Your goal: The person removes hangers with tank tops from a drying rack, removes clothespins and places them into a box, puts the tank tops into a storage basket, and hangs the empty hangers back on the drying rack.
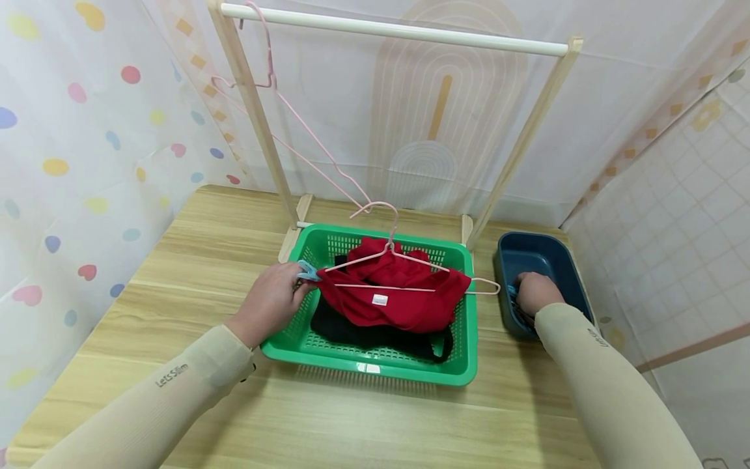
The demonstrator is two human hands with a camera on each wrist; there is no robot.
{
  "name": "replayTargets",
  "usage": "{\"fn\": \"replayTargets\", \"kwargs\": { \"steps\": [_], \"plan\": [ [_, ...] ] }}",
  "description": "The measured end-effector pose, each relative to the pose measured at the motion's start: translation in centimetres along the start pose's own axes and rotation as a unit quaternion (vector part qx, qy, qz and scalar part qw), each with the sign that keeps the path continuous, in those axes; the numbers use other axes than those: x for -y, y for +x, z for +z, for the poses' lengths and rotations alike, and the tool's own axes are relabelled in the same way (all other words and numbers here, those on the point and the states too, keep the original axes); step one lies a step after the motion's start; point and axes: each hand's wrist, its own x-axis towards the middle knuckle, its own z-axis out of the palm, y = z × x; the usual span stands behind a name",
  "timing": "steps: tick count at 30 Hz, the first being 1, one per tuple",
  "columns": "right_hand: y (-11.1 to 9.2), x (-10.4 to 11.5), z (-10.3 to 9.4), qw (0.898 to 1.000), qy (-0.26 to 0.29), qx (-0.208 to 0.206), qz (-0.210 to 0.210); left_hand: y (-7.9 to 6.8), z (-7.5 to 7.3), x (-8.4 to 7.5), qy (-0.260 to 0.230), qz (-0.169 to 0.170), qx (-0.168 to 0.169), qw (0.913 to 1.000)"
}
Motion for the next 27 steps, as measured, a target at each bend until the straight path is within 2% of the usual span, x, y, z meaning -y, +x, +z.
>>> {"fn": "replayTargets", "kwargs": {
  "steps": [10,27],
  "plan": [
    [-0.16,0.31,0.03,0.999,-0.028,-0.010,-0.012,0.02,-0.07,-0.15,-0.001,-0.001,-0.006,1.0000],
    [-0.21,0.43,-0.06,1.000,-0.021,-0.005,-0.007,0.04,-0.15,-0.22,-0.006,-0.010,0.008,0.9999]
  ]
}}
